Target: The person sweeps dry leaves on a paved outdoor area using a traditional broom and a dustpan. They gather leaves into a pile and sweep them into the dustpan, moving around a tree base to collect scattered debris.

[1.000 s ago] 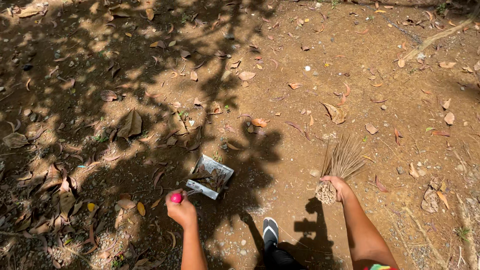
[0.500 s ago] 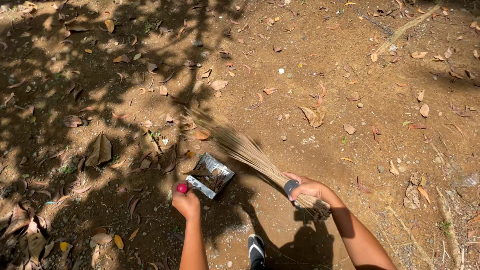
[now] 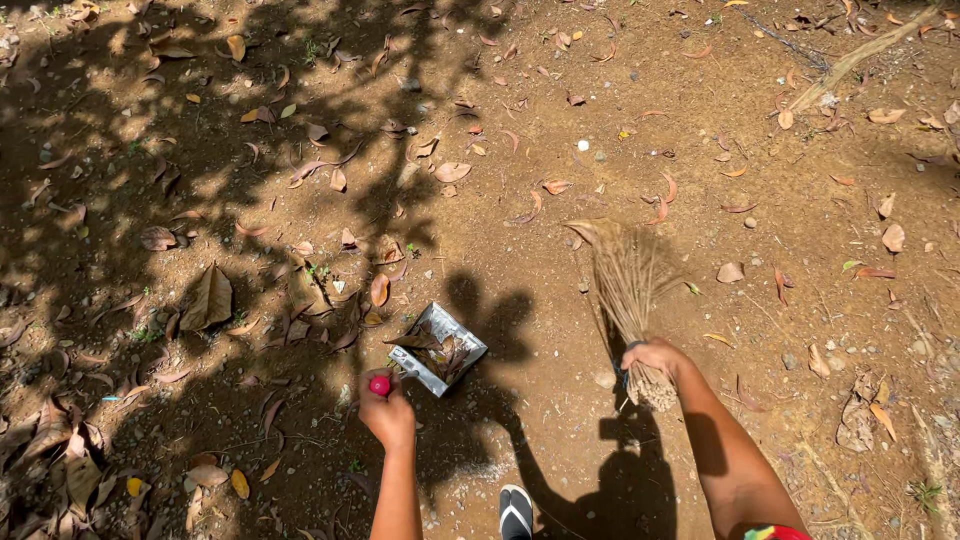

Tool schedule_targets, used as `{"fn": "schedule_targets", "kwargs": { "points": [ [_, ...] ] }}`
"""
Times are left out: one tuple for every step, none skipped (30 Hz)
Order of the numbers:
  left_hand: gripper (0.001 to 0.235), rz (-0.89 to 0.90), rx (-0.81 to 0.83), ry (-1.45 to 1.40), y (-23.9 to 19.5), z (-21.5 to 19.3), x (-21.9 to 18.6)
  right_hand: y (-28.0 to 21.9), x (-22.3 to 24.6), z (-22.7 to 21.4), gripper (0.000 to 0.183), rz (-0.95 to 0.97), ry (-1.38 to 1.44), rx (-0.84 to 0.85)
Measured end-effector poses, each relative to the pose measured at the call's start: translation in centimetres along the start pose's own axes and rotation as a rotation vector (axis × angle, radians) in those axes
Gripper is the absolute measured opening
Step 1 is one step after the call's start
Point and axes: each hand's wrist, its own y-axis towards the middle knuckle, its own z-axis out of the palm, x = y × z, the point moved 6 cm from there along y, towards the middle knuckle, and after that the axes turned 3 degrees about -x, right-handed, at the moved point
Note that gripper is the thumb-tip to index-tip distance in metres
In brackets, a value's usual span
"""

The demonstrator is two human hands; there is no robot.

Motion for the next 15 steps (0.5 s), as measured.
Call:
{"fn": "schedule_targets", "kwargs": {
  "points": [
    [0.014, 0.007, -0.006, -0.004, -0.3, 0.0, 0.1, -0.7, 0.8, 2.5, 0.125, -0.053, -0.04, 0.071],
    [0.014, -0.017, -0.008, 0.01, -0.3, 0.0, 0.3, -1.5, 2.4, 4.8, 0.126, -0.119, -0.062, 0.155],
    [0.013, -0.04, -0.01, 0.025, -0.3, 0.0, 0.5, -2.9, 4.0, 6.8, 0.128, -0.184, -0.085, 0.239],
    [0.013, -0.057, -0.007, 0.038, 0.0, 0.1, 0.8, -4.3, 5.7, 8.2, 0.126, -0.239, -0.101, 0.329],
    [0.014, -0.051, -0.022, 0.035, 0.4, -0.2, 1.0, -6.3, 6.9, 9.2, 0.123, -0.294, -0.117, 0.419],
    [0.015, -0.049, -0.042, 0.033, 0.6, -0.7, 1.2, -7.9, 8.0, 9.4, 0.121, -0.306, -0.123, 0.457],
    [0.016, -0.048, -0.062, 0.031, 0.8, -1.3, 1.5, -9.2, 9.2, 9.2, 0.12, -0.319, -0.129, 0.495],
    [0.016, -0.058, -0.077, 0.008, 0.5, -2.2, 1.8, -10.4, 10.0, 9.6, 0.119, -0.329, -0.147, 0.547],
    [0.015, -0.067, -0.093, -0.015, 0.4, -2.9, 2.1, -11.2, 10.3, 9.7, 0.119, -0.336, -0.132, 0.519],
    [0.015, -0.069, -0.118, -0.045, 0.6, -3.5, 2.3, -11.1, 10.8, 9.2, 0.119, -0.355, -0.121, 0.488],
    [0.014, -0.076, -0.132, -0.029, 0.7, -4.4, 2.5, -10.7, 11.0, 8.9, 0.12, -0.375, -0.109, 0.458],
    [0.014, -0.084, -0.148, -0.013, 0.7, -5.5, 2.8, -9.8, 10.8, 8.8, 0.118, -0.349, -0.076, 0.384],
    [0.014, -0.093, -0.165, 0.004, 0.8, -6.6, 3.0, -8.8, 10.6, 9.2, 0.118, -0.326, -0.043, 0.309],
    [0.014, -0.104, -0.195, -0.022, 0.7, -7.9, 3.3, -7.6, 10.8, 9.8, 0.119, -0.304, -0.011, 0.236],
    [0.014, -0.115, -0.225, -0.047, 0.7, -9.2, 3.7, -6.5, 11.2, 11.0, 0.122, -0.242, 0.004, 0.204]
  ]
}}
